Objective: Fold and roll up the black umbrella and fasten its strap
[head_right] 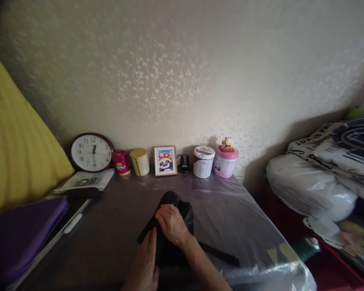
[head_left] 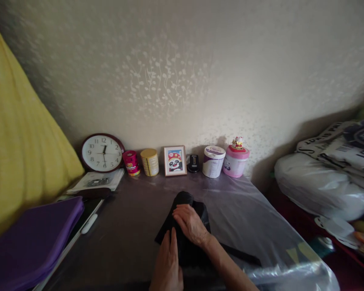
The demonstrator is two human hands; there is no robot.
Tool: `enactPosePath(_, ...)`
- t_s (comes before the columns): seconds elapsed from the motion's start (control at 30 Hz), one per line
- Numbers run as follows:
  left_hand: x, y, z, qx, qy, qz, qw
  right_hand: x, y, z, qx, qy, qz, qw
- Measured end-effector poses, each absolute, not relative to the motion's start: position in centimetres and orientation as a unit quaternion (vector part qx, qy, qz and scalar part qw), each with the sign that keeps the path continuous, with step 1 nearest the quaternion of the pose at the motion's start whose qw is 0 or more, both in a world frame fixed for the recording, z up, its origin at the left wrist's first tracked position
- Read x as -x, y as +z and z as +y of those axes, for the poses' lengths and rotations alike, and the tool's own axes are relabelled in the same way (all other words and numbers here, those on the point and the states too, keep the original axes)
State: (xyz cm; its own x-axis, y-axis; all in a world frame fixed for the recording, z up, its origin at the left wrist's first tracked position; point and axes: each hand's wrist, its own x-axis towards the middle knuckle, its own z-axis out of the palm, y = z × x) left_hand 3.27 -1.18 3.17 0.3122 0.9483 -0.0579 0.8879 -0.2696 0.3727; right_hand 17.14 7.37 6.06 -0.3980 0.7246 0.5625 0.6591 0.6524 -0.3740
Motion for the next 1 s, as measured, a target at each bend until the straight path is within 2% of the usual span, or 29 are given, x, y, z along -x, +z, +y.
enactPosePath(0.13, -3.3, 3.4, -1.3, -0.786, 0.1, 0.588, 0.162, -16.8, 5.0, 8.2, 0.471, 0.024, -0.816, 0.333)
enactPosePath(0.27, -3.1, 4.7, -1.4, -0.793, 0.105, 0.584, 0.141, -18.7, 4.5, 10.7, 0.577, 0.001, -0.732, 0.361)
enactPosePath(0.43, -3.0, 6.5, -1.6, -0.794, 0.062, 0.596, 0.1, -22.7, 3.1, 9.8, 0.62, 0.046, -0.669, 0.406)
enactPosePath(0.57, -2.6, 6.7, -1.1, -0.795, 0.072, 0.595, 0.095, -25.7, 2.1, 7.7, 0.63, 0.104, -0.63, 0.443)
enactPosePath(0.77, -1.4, 7.1, -0.4, -0.75, 0.165, 0.593, 0.243, -27.9, 2.5, 5.7, 0.647, 0.182, -0.566, 0.477)
enactPosePath(0.93, -0.9, 11.7, -1.6, -0.659, 0.233, 0.535, 0.475, -28.6, 2.6, 5.6, 0.6, 0.279, -0.49, 0.567)
enactPosePath(1.0, -0.5, 14.0, -2.3, -0.629, 0.245, 0.539, 0.504, -28.5, 2.8, 5.5, 0.578, 0.339, -0.44, 0.598)
